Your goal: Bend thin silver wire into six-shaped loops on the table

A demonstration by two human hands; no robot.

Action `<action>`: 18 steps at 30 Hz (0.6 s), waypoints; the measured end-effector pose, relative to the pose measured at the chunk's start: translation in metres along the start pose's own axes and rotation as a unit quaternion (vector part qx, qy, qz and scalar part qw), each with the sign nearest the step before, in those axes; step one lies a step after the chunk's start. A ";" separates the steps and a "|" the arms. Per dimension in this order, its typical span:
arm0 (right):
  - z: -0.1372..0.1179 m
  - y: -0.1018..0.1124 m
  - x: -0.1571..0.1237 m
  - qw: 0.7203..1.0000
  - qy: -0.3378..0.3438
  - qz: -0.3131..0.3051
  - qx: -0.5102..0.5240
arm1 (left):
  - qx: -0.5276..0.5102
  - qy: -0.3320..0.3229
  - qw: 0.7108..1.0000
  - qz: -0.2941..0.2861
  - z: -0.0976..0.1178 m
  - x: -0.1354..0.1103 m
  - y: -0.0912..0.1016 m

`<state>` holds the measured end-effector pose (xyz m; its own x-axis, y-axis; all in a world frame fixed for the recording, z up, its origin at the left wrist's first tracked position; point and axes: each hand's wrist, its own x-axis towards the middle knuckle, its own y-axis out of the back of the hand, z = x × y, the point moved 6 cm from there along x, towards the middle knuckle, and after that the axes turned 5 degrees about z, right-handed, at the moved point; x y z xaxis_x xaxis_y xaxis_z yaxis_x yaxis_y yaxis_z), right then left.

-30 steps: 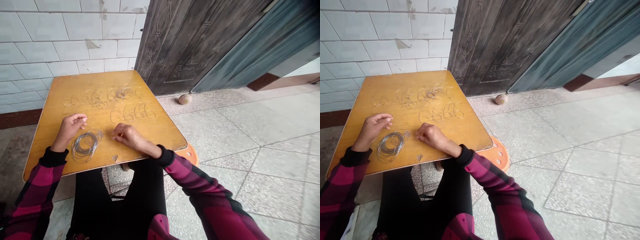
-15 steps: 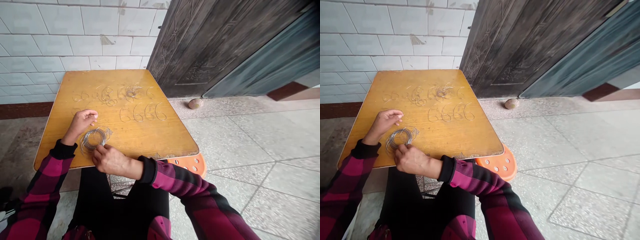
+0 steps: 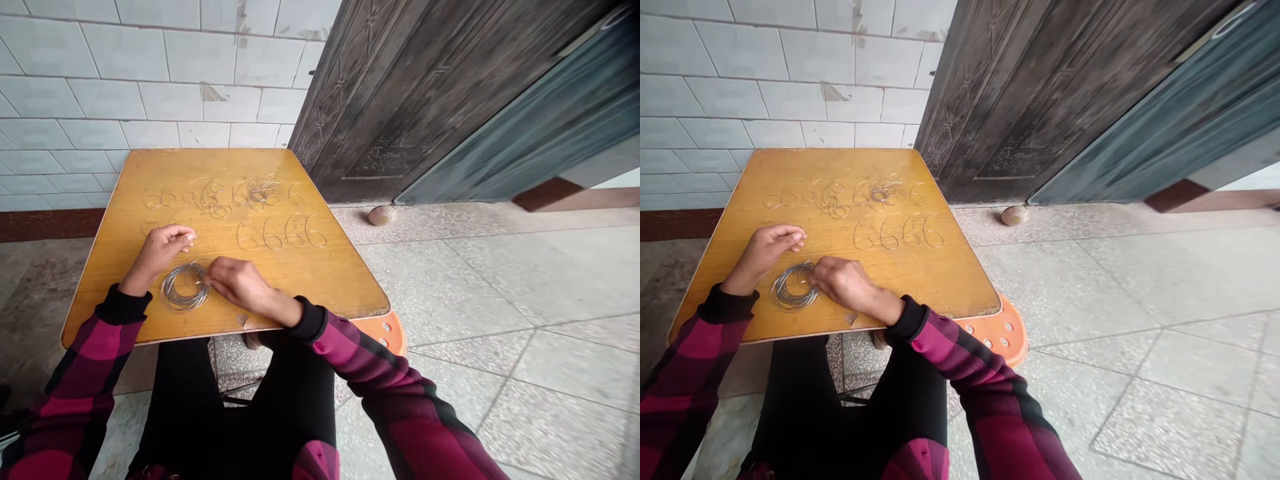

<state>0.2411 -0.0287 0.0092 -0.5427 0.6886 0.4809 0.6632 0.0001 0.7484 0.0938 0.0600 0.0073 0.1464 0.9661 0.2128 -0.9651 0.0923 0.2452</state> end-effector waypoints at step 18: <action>0.099 0.013 0.024 0.839 -0.296 0.140 0.434 | -0.037 0.003 0.999 0.022 -0.011 -0.001 -0.006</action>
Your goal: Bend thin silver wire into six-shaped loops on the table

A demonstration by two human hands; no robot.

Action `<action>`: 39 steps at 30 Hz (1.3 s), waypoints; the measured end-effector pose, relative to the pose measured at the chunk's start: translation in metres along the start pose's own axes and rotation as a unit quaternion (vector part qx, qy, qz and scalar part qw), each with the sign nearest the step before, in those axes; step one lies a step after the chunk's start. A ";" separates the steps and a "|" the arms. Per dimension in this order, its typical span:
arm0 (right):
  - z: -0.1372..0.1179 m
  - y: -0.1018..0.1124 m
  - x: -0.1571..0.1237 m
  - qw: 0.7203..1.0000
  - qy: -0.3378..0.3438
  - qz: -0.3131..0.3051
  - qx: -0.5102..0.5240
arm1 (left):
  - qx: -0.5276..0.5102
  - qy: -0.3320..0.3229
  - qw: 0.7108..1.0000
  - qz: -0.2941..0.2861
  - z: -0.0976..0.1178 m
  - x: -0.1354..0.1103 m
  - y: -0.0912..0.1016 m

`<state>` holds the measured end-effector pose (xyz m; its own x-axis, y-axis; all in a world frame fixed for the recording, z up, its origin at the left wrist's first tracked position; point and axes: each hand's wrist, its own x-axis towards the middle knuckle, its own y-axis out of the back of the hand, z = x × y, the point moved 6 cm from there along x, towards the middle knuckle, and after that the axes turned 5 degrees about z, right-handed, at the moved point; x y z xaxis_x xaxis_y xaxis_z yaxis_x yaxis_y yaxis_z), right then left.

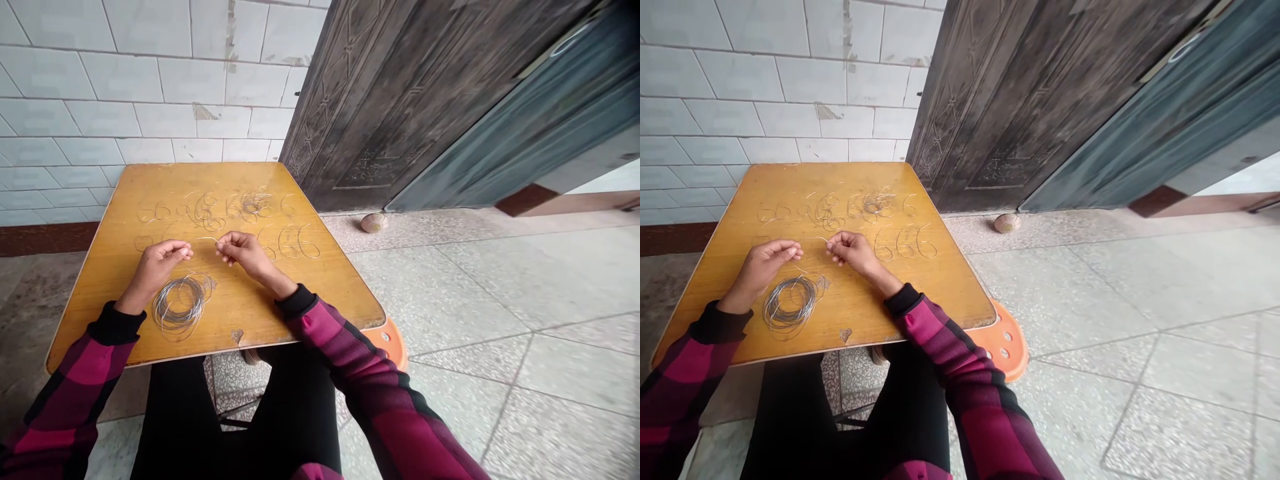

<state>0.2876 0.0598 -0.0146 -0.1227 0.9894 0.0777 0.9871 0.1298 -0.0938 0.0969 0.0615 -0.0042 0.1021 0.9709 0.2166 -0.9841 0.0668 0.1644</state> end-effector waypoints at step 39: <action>0.017 -0.028 -0.018 0.938 -0.109 -0.134 0.302 | -0.332 0.166 0.922 -0.108 0.002 -0.014 -0.026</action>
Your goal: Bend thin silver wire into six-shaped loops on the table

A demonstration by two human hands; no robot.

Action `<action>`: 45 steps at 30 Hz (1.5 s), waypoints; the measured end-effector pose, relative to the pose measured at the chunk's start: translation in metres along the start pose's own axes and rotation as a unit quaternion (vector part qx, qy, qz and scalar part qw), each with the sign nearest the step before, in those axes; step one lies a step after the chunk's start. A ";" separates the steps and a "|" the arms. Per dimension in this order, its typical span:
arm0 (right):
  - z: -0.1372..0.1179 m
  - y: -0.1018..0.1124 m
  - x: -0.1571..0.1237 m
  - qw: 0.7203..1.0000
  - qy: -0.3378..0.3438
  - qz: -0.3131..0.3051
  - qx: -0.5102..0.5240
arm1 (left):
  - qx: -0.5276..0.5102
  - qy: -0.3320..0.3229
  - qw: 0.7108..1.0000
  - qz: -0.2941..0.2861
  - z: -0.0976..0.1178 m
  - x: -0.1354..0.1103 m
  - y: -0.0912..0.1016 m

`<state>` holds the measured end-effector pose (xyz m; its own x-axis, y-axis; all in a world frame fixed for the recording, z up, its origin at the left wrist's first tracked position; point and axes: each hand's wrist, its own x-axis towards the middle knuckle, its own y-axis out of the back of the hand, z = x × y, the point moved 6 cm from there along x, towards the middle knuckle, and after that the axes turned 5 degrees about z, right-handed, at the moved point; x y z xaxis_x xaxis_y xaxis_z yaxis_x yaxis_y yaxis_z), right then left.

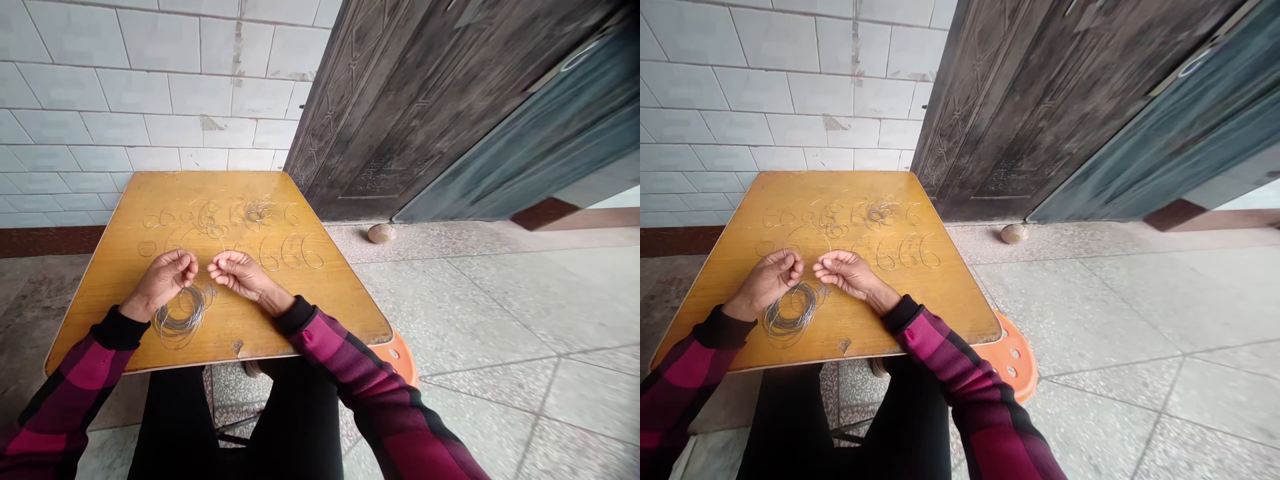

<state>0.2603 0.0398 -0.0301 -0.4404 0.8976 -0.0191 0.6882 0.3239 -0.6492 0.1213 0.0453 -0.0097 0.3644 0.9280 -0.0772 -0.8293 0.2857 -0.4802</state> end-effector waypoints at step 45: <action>0.011 -0.010 -0.004 0.997 0.033 0.069 0.029 | -0.143 -0.067 0.977 0.142 0.033 0.006 0.034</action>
<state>0.2491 0.0293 -0.0312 -0.3044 0.9505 -0.0620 0.7046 0.1809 -0.6861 0.0810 0.0681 0.0018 0.0626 0.9886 -0.1371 -0.7294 -0.0485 -0.6824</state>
